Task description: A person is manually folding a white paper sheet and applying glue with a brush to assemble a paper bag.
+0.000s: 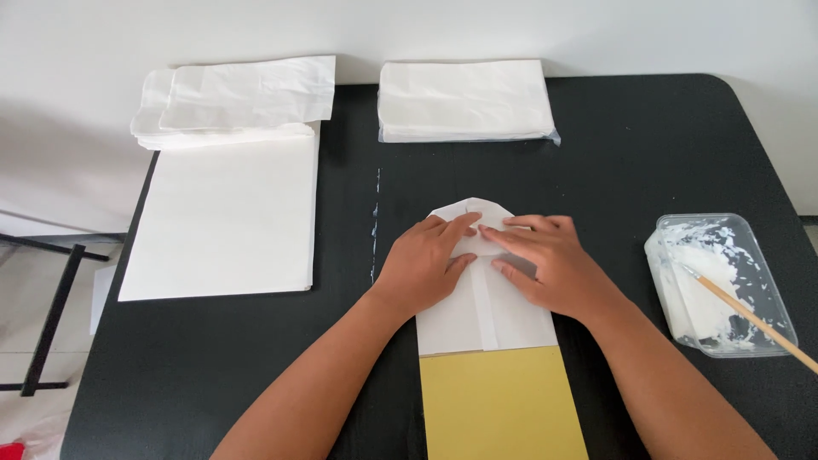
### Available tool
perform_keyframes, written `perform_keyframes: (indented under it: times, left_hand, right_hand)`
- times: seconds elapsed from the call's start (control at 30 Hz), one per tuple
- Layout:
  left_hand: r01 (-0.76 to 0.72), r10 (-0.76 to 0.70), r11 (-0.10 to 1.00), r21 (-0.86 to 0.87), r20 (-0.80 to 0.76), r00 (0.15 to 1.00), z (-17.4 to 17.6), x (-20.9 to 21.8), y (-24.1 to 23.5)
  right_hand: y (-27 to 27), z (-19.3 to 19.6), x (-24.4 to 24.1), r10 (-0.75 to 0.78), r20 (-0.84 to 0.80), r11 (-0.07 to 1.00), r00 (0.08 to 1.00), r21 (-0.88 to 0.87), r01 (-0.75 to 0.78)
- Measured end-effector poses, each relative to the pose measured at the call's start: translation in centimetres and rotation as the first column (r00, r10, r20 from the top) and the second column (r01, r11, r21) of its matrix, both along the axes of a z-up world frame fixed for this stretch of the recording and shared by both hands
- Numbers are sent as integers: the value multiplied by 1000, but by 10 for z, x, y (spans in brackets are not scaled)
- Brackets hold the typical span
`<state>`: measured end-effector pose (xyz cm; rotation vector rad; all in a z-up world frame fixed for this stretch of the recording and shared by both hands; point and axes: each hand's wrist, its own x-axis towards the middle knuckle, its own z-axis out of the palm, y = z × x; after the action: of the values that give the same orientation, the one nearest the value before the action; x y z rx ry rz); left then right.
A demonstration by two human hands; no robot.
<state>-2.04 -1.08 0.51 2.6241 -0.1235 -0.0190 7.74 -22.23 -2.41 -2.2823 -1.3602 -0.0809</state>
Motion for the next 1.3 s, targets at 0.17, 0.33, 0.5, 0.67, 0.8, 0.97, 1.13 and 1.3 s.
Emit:
perform_keyframes:
  times: [0.17, 0.33, 0.5, 0.67, 0.8, 0.97, 1.13, 1.3]
  left_hand:
    - [-20, 20, 1000, -19, 41, 999, 4, -2, 0]
    - [-15, 16, 1000, -22, 16, 1000, 8, -2, 1]
    - [-8, 10, 999, -32, 62, 998, 2, 0, 3]
    - [6, 3, 995, -99, 91, 996, -1, -4, 9]
    - [5, -2, 999, -37, 91, 996, 1, -7, 15]
    - [68, -66, 959, 274, -17, 998, 14, -22, 8]
    - [71, -86, 939, 338, 29, 996, 2, -37, -10]
    - [118, -124, 964, 239, 7, 992, -7, -47, -17]
  right_hand:
    - [-2, 12, -1, -27, 25, 998, 999, 63, 26]
    - [-7, 9, 2, -36, 59, 998, 998, 51, 33]
    - [-10, 16, 5, -20, 57, 999, 998, 28, 18]
    - [-8, 19, -2, -51, -67, 998, 996, -30, 49]
    - [-4, 26, -6, -89, -107, 996, 990, -39, 85]
    - [3, 32, -13, -172, -219, 985, 960, -47, 165]
    - [4, 29, -17, -258, -344, 963, 903, -18, 268]
    - [6, 31, -25, -312, -444, 933, 840, 23, 359]
